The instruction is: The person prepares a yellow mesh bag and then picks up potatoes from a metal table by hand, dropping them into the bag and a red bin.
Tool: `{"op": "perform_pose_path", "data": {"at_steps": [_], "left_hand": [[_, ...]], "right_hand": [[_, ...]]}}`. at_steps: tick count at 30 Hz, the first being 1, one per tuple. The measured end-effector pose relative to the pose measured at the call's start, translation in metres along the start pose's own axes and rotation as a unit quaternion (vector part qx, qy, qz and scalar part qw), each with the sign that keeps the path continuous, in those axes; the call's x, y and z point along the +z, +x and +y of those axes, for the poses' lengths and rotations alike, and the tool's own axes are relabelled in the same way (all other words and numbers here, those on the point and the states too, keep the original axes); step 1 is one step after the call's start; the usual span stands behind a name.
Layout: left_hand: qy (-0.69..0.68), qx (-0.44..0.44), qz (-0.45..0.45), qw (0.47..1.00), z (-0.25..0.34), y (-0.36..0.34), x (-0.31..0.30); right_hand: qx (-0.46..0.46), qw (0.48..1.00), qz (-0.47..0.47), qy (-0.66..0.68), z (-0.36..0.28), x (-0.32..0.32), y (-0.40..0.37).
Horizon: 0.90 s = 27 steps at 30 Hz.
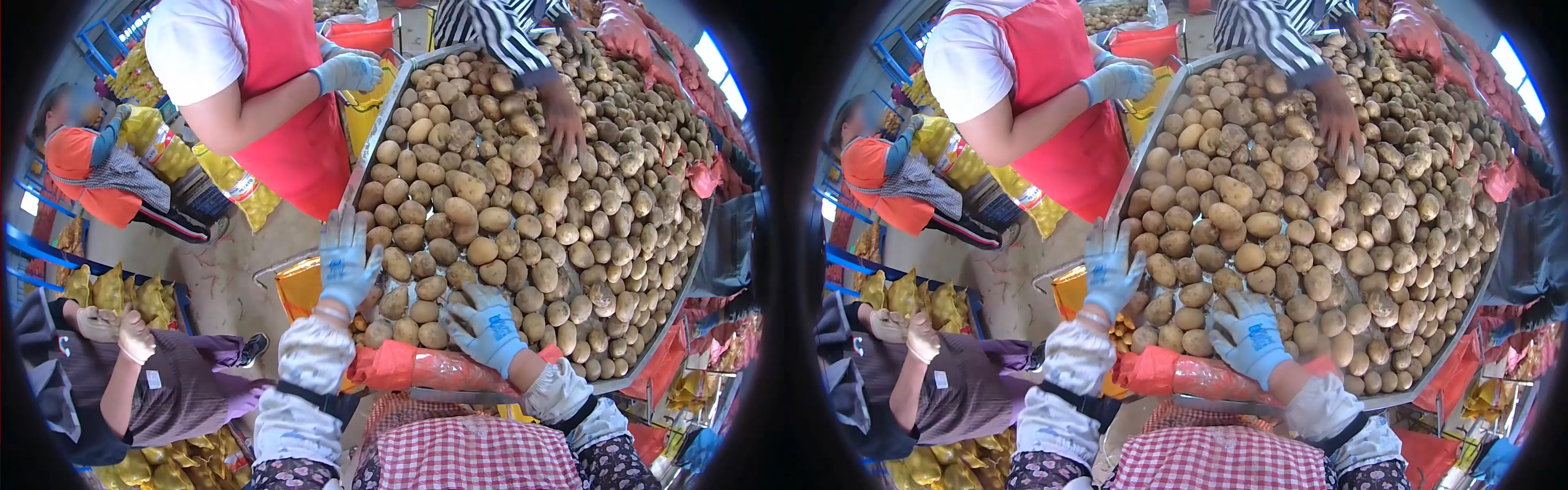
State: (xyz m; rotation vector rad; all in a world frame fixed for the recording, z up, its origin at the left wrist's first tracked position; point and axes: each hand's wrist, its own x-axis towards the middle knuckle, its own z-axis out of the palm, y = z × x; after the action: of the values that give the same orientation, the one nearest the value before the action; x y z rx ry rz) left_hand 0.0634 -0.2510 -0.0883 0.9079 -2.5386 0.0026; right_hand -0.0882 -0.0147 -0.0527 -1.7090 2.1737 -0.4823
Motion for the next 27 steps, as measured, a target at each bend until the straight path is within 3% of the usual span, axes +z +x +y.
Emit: {"op": "perform_pose_path", "data": {"at_steps": [1, 4, 6, 8, 9, 11, 12, 13, 16, 18, 20, 21, 22, 23, 25, 27], "left_hand": [[0.008, 0.002, -0.072, 0.997, -0.001, 0.009, 0.011], [-0.11, 0.008, -0.071, 0.991, 0.012, -0.018, 0.018], [-0.151, 0.049, -0.124, 0.979, 0.01, -0.039, -0.007], [-0.247, -0.026, -0.198, 0.948, 0.002, -0.037, -0.015], [-0.251, -0.023, -0.201, 0.947, 0.01, -0.023, -0.02], [-0.105, 0.049, -0.031, 0.993, 0.029, 0.019, -0.021], [-0.107, 0.053, -0.028, 0.992, 0.03, 0.021, -0.008], [-0.089, 0.072, -0.057, 0.992, 0.029, 0.019, 0.014], [-0.072, 0.104, -0.084, 0.988, 0.021, 0.018, 0.008], [-0.084, -0.029, -0.334, 0.938, 0.016, 0.026, -0.012], [-0.153, -0.018, -0.317, 0.936, 0.015, 0.05, -0.004], [-0.126, 0.044, -0.147, 0.98, 0.023, 0.063, 0.007], [-0.096, 0.103, 0.027, 0.99, 0.03, 0.074, 0.019], [-0.099, 0.104, 0.026, 0.989, 0.035, 0.085, 0.037], [-0.012, 0.033, -0.071, 0.997, 0.043, 0.105, 0.068], [-0.031, 0.036, -0.077, 0.996, 0.049, 0.106, 0.07]], "right_hand": [[0.02, 0.999, 0.035, 0.028, -0.003, -0.01, -0.001], [0.037, 0.992, 0.092, 0.077, 0.007, -0.019, -0.012], [0.028, 0.99, 0.117, 0.078, 0.014, -0.025, -0.018], [0.062, 0.991, 0.085, 0.08, 0.016, -0.034, -0.022], [0.065, 0.994, 0.063, 0.063, 0.015, -0.039, -0.016], [0.056, 0.997, 0.043, -0.011, 0.002, -0.045, 0.007], [0.045, 0.995, 0.022, -0.083, -0.004, -0.046, 0.018], [0.021, 0.996, -0.035, -0.074, 0.0, -0.035, 0.03], [-0.067, 0.997, -0.003, -0.05, 0.0, 0.0, 0.029], [-0.093, 0.995, -0.015, -0.029, 0.003, -0.004, 0.031], [-0.103, 0.995, 0.013, 0.006, 0.008, -0.011, 0.036], [-0.102, 0.995, 0.015, 0.005, 0.008, -0.012, 0.038], [-0.082, 0.996, 0.016, -0.017, 0.007, -0.012, 0.038], [-0.062, 0.997, 0.016, -0.04, 0.006, -0.011, 0.036], [-0.047, 0.997, 0.031, -0.053, 0.008, -0.004, 0.032], [-0.018, 1.0, -0.004, -0.013, 0.009, -0.024, 0.037]]}}
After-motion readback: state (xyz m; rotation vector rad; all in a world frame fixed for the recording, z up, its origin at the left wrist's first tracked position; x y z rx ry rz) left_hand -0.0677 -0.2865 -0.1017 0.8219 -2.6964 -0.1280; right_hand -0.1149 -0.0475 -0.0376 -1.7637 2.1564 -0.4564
